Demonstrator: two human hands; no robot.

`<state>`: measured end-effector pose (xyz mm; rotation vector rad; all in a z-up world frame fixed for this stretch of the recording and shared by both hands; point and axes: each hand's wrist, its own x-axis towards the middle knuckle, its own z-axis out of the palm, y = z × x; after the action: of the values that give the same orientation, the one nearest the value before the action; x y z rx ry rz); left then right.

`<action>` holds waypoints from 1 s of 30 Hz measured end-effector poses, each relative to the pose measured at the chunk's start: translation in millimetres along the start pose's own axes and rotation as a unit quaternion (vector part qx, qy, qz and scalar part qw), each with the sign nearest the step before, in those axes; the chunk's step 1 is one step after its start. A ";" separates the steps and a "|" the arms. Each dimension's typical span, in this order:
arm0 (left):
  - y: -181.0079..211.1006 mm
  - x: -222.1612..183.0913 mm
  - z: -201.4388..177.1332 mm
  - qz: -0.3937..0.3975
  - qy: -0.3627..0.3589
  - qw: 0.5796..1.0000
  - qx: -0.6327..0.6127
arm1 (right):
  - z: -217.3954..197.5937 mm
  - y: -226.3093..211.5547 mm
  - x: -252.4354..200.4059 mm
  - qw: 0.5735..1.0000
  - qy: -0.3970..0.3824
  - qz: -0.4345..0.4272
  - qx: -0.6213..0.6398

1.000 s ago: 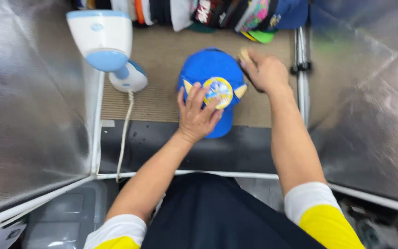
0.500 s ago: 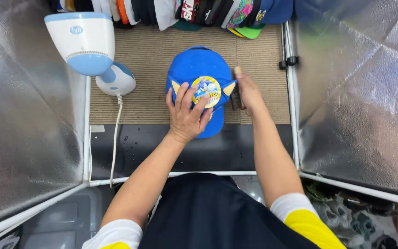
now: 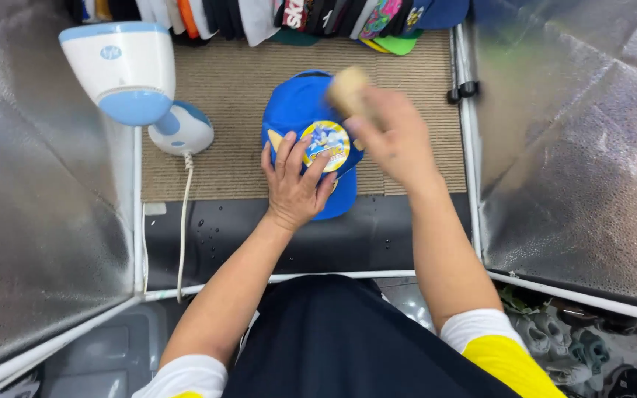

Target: Brushing and steaming a blue Sonic the Hedgehog themed baseball cap to clean or restore it.

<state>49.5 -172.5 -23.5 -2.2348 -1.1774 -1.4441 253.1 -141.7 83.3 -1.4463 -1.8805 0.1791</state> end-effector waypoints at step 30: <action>-15.1 22.7 4.9 0.006 -0.031 0.998 0.053 | 75.2 84.9 -57.0 0.909 -0.132 0.368 0.145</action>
<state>46.1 -148.5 -10.0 -2.2253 -1.2271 -1.2849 277.0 -137.9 -41.4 -1.9127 -1.3250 1.0117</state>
